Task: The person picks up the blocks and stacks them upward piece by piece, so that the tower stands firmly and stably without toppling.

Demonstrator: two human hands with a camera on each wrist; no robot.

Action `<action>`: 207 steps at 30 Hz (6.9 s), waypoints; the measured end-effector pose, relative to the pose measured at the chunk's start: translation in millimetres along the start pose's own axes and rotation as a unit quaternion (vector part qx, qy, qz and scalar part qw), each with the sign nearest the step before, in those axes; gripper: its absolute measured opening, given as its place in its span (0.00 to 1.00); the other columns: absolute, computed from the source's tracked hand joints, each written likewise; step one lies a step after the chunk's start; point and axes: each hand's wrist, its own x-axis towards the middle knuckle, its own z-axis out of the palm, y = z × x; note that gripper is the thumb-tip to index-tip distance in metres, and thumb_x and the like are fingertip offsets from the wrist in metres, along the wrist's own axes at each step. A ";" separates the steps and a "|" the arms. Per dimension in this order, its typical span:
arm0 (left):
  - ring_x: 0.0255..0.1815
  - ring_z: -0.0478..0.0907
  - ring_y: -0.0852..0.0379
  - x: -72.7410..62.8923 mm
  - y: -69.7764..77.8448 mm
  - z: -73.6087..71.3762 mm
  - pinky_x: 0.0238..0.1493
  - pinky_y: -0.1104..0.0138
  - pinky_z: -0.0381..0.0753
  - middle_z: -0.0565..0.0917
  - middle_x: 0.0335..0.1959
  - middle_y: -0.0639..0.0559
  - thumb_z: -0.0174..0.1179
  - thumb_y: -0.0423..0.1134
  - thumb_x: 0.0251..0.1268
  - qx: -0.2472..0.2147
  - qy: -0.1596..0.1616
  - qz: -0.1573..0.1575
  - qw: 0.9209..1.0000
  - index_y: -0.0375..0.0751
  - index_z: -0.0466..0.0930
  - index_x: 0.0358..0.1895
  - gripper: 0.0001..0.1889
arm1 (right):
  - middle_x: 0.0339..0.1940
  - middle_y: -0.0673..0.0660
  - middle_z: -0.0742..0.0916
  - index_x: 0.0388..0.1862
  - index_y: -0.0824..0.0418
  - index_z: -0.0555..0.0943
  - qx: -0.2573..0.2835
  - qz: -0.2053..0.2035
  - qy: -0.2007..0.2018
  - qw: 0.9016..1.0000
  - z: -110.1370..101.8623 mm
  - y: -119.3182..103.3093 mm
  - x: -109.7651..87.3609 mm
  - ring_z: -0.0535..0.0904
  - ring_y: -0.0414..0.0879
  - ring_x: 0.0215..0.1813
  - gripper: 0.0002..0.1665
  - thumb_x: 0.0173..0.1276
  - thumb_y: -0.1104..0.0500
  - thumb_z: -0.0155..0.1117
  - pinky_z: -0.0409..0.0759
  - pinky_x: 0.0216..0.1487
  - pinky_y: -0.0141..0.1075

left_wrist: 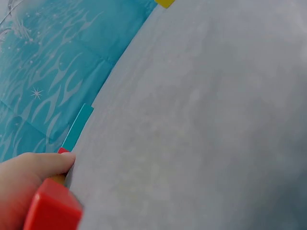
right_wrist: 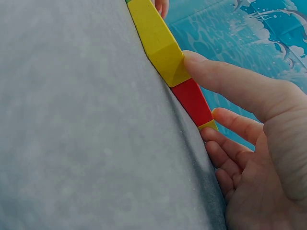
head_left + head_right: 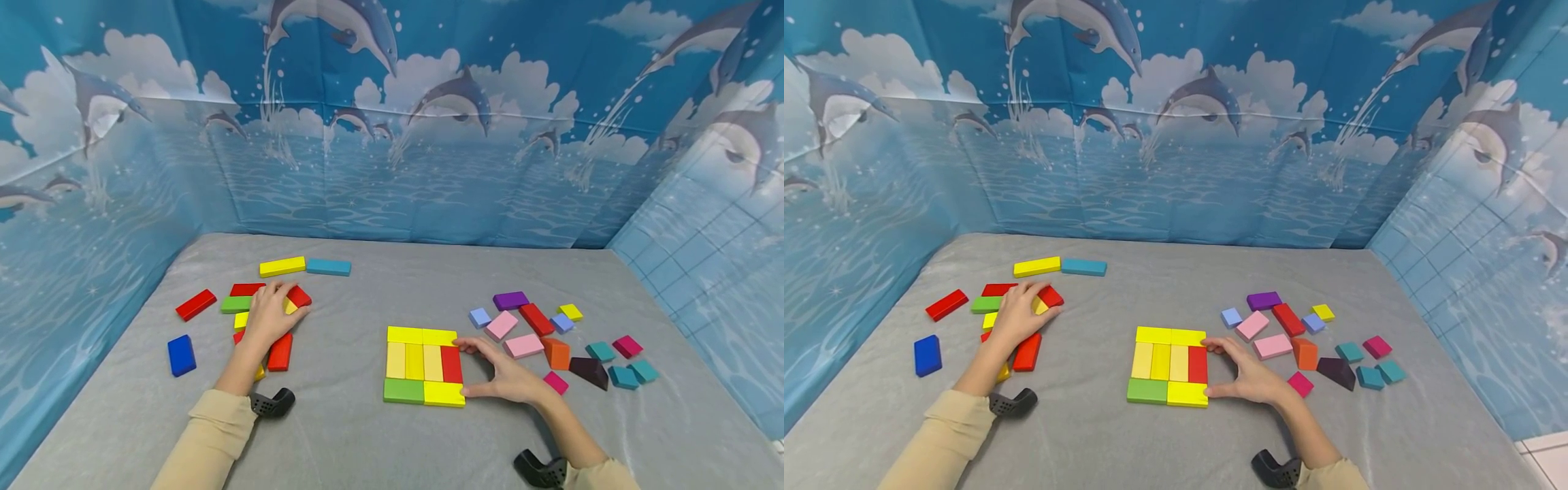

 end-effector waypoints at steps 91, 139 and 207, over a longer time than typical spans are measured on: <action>0.58 0.59 0.38 -20.1 -15.7 -19.0 0.57 0.43 0.56 0.64 0.58 0.35 0.65 0.45 0.53 -0.038 -0.027 0.029 0.999 0.39 0.70 0.59 0.29 | 0.58 0.52 0.75 0.58 0.53 0.72 -0.034 -0.107 0.070 0.991 14.9 -18.5 2.8 0.67 0.48 0.59 0.33 0.52 0.55 0.72 0.70 0.55 0.54; 0.63 0.60 0.52 -41.8 130.3 45.5 0.61 0.52 0.60 0.65 0.63 0.49 0.63 0.46 0.56 -0.180 -0.195 0.312 0.912 0.48 0.72 0.60 0.26 | 0.57 0.63 0.75 0.56 0.64 0.72 -0.021 -0.093 0.061 0.994 9.0 -50.7 -4.9 0.67 0.55 0.58 0.32 0.51 0.64 0.71 0.69 0.55 0.58; 0.42 0.69 0.59 -24.1 142.2 48.7 0.41 0.69 0.73 0.72 0.41 0.52 0.61 0.42 0.59 -0.264 -0.161 0.251 0.917 0.40 0.77 0.52 0.18 | 0.59 0.50 0.73 0.67 0.52 0.59 0.000 -0.064 0.077 0.995 17.0 -7.8 2.8 0.67 0.47 0.60 0.48 0.50 0.49 0.72 0.68 0.58 0.54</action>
